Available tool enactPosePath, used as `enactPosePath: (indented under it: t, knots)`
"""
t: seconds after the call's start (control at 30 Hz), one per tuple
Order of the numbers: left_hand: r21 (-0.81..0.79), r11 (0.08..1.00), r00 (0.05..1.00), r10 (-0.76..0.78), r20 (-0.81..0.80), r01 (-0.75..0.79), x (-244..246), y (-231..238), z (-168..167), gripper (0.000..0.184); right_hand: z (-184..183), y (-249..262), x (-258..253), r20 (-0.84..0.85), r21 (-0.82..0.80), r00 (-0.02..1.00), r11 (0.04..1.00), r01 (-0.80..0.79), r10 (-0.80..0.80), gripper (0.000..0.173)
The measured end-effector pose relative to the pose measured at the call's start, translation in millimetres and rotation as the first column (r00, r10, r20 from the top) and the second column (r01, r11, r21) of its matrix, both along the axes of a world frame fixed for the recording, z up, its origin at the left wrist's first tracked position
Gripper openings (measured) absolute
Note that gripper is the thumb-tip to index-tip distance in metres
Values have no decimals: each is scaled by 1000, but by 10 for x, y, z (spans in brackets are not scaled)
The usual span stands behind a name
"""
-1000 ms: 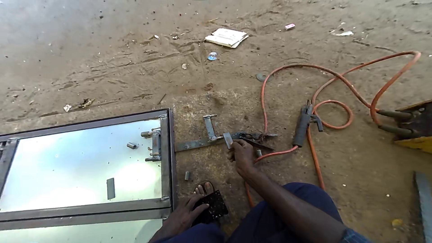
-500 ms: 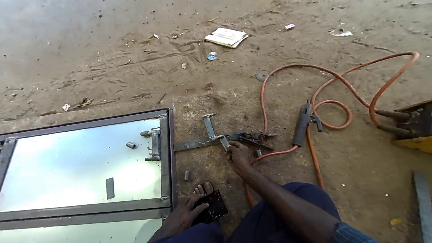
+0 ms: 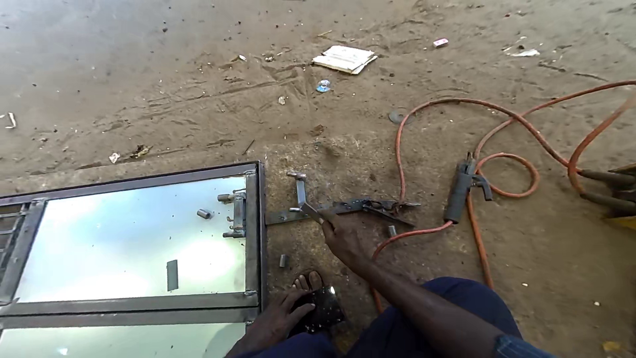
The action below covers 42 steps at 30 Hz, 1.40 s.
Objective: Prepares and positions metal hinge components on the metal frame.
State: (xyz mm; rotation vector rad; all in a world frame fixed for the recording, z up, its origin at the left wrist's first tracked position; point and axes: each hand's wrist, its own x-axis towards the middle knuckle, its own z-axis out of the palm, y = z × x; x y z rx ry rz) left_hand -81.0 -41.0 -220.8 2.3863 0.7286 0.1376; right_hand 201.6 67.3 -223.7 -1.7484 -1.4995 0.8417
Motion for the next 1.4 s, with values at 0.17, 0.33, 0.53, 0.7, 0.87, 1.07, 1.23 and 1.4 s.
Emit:
enactPosePath:
  t: [0.17,0.33,0.53,0.7,0.87,1.07,1.23,1.4]
  knots:
    - [0,1000,1000,-8,-13,8,-3,2,2,43,-38,36,24,-1,-101,1000,995,-15,14,33]
    - [-13,1000,1000,-7,-16,7,-7,8,4,44,-55,113,138,6,-133,999,990,36,-36,32]
    - [-2,1000,999,-6,-32,6,3,16,-5,44,-76,135,177,11,-149,999,988,49,-48,31]
    - [1,1000,999,-11,-32,11,15,26,41,42,-17,125,168,5,-176,1000,984,27,-26,31]
    - [20,1000,1000,12,-2,-12,11,10,26,39,74,166,273,37,-323,987,937,-134,154,29]
    - [-52,999,1000,11,-8,-11,19,14,62,39,204,182,508,-160,-632,930,689,-355,332,28]
    - [-106,994,995,-14,-95,4,33,27,101,41,294,140,695,-119,-681,884,610,-404,453,31]
    - [-39,999,996,20,-90,-23,33,14,97,37,104,66,662,238,-530,798,763,-371,554,37]
